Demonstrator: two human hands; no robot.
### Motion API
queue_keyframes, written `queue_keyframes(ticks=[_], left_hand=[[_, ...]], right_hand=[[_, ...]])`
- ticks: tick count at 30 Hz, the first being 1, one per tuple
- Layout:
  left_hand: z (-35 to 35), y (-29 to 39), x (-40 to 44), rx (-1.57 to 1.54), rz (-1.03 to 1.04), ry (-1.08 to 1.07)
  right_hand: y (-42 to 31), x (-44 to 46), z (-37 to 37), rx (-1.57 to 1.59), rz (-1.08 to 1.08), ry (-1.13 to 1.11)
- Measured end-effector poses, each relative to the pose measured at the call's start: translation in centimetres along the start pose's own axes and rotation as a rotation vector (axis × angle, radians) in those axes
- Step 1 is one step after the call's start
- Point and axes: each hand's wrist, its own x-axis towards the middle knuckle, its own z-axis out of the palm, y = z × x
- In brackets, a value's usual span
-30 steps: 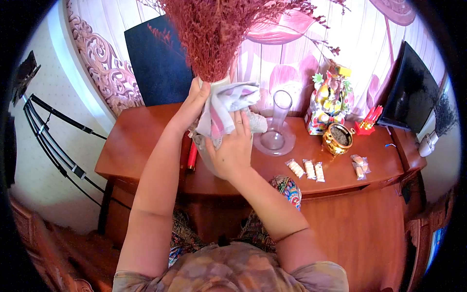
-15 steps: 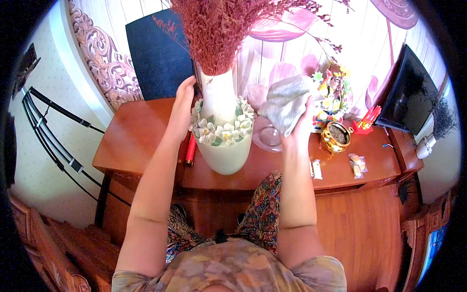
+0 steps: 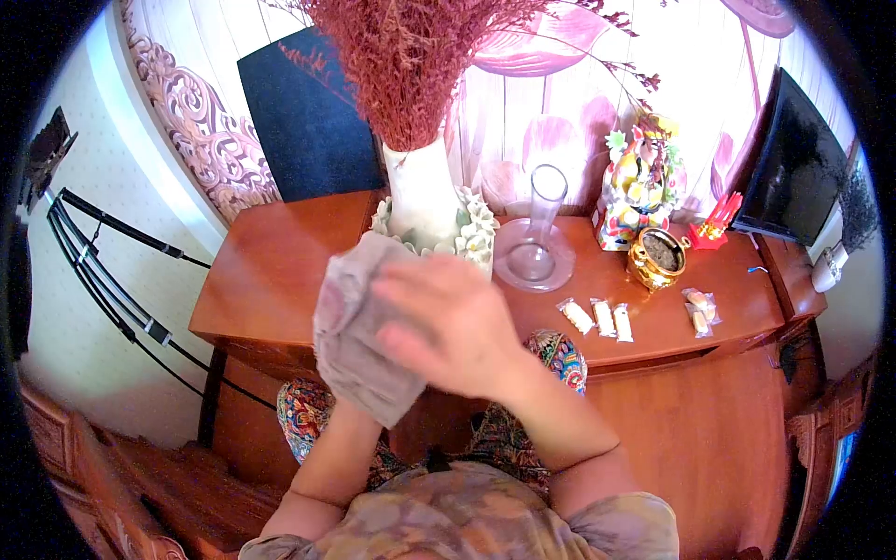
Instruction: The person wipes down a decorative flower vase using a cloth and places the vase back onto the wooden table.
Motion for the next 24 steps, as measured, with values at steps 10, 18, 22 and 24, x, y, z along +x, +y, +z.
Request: queue_keyframes(ticks=[10, 18, 22, 24], left_hand=[[1.8, -0.8, 8.6, 0.854, 0.343, 0.87], [-4.1, -1.8, 10.6, 2.464, 1.069, 0.054], [-5.5, -0.6, 11.8, 2.135, 0.754, 0.272], [-5.3, 0.3, 13.9, 2.097, 0.443, 0.502]], right_hand=[[11.7, 3.1, 2.1, 0.325, 0.433, 0.425], [11.2, 3.0, 2.8, 0.918, 0.573, 0.316], [12.4, 2.6, 4.2, 0.935, 0.572, 0.336], [13.4, 2.2, 5.1, 0.727, 0.479, 0.359]])
